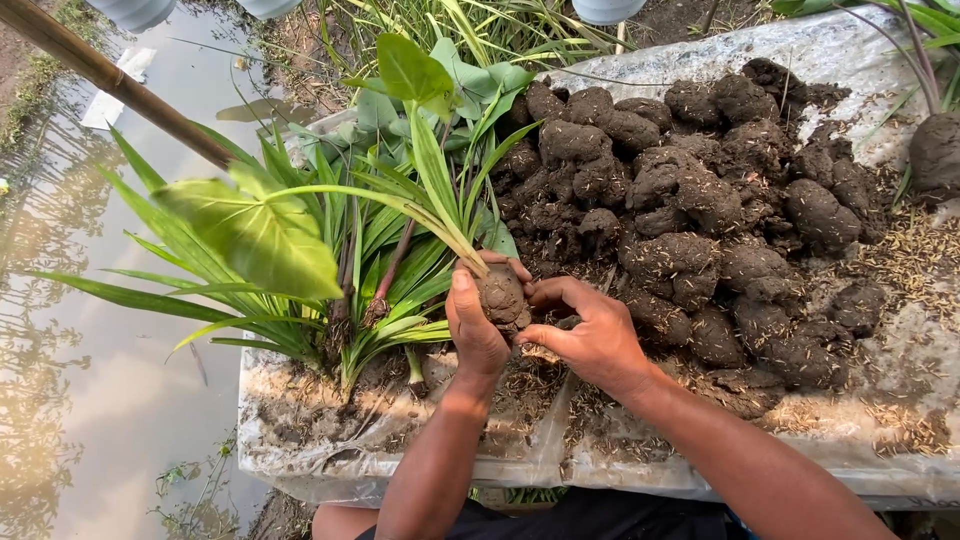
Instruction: The person is preparing plant roots for transplanting by molding balls of wet soil around the root systems of individual plants.
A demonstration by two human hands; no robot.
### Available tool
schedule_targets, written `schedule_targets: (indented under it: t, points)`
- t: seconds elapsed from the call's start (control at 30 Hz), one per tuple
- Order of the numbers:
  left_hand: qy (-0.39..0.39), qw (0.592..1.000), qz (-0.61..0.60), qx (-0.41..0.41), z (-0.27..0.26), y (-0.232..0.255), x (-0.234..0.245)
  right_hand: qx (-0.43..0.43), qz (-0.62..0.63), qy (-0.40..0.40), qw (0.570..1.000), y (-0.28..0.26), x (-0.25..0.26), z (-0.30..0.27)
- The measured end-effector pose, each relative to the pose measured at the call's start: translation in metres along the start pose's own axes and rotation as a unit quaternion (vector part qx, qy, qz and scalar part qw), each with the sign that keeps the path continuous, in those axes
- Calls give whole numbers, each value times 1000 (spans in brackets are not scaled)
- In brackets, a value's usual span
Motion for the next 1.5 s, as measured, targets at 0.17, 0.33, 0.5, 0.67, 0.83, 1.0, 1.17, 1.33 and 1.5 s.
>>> schedule_targets:
  t: [0.17, 0.33, 0.5, 0.67, 0.83, 1.0, 1.17, 1.33, 1.5]
  points:
    - [-2, 996, 61, -62, 4, -5, 5, 64, -86, 7, 994, 5, -5, -4]
    - [13, 974, 180, -139, -3, 4, -4, 169, -168, 19, 971, -2, -40, -29]
    - [27, 964, 220, -146, -15, 6, -15, 175, -98, -46, 979, 6, -54, -35]
    - [59, 994, 90, -14, 5, -13, 24, 99, -38, -89, 990, 7, -31, -19]
    - [78, 996, 17, 36, 16, 3, 16, 29, -49, -17, 998, -1, -4, -3]
    - [4, 996, 88, 24, 8, 3, 9, 21, -74, -26, 997, -11, -5, -2]
    - [-30, 998, 62, -4, -1, 7, -3, -11, -59, -15, 998, -13, -5, -4]
    - [-21, 1000, 7, 9, 0, 7, -1, -14, -34, -11, 999, 2, -16, -7]
    - [-31, 964, 211, -161, 3, 7, 16, 54, -135, 1, 989, -10, -32, -19]
Point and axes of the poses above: each hand's wrist, its own z-axis towards the middle knuckle, its own x-axis out of the back of the hand, y = z × x, the point moved 4 cm from there along z, towards the middle knuckle, and after that the axes turned 11 degrees about -x, right-handed, at the moved point
